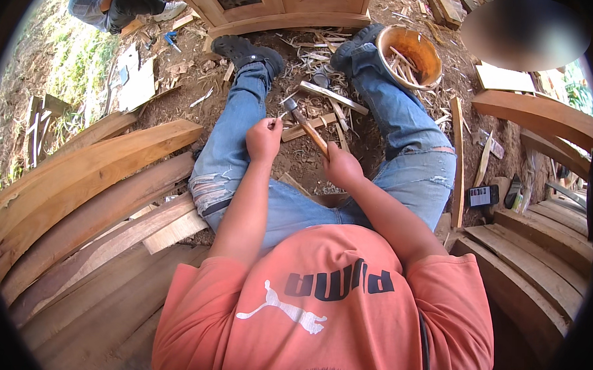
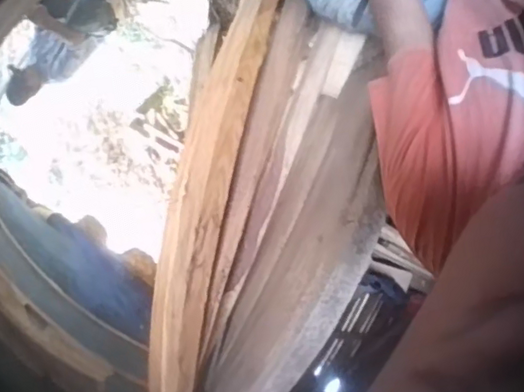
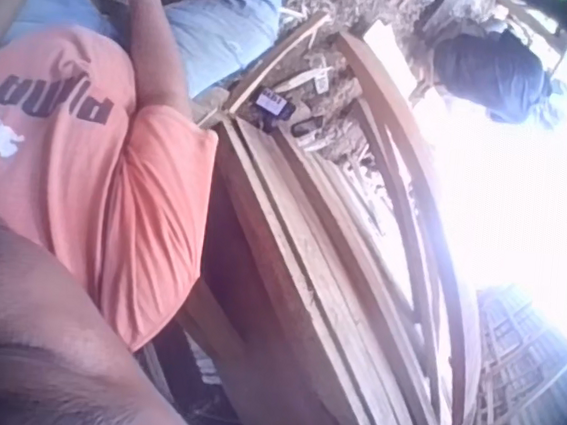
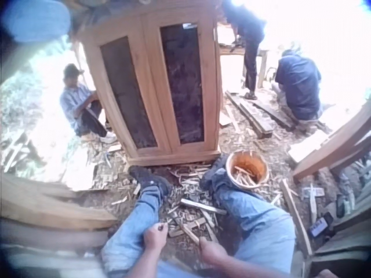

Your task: The person sits on the ground and repeatedly hammers nails into a small wooden piece using a hammer. Other workers are visible nearby assembling a wooden cabinet.

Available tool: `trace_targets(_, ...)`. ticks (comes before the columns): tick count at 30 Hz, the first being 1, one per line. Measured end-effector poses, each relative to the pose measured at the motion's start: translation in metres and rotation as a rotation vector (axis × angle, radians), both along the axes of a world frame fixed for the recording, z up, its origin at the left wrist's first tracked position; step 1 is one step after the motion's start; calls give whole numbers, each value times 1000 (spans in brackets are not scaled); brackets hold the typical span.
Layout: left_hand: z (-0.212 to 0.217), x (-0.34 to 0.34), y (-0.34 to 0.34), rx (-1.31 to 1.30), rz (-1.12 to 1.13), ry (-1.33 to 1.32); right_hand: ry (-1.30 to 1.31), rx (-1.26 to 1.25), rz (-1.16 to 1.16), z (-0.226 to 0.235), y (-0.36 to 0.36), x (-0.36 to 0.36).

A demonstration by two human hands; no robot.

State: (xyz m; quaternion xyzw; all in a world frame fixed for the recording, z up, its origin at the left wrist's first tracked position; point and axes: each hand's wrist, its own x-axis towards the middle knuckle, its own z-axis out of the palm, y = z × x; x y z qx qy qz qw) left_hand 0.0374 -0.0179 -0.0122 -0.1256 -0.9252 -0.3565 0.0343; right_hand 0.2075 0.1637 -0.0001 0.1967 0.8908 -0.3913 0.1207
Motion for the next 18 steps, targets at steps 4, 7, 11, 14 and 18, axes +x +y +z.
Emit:
trace_targets(4, 9, 3, 8, 27, -43, 29, 38, -29, -4, -2, 1, 3)
trace_targets(7, 7, 1, 8, 3, -48, 59, 40, -47, 15, -1, -1, 4)
trace_targets(11, 6, -4, 6, -36, -60, 95, -1, -63, 5, 0, -4, 1)
trace_targets(14, 9, -2, 8, -33, -52, 76, 17, -47, 19, 3, -4, 2)
trace_targets(18, 5, -2, 6, -85, -56, 128, 103, -58, -20, 19, -6, 1)
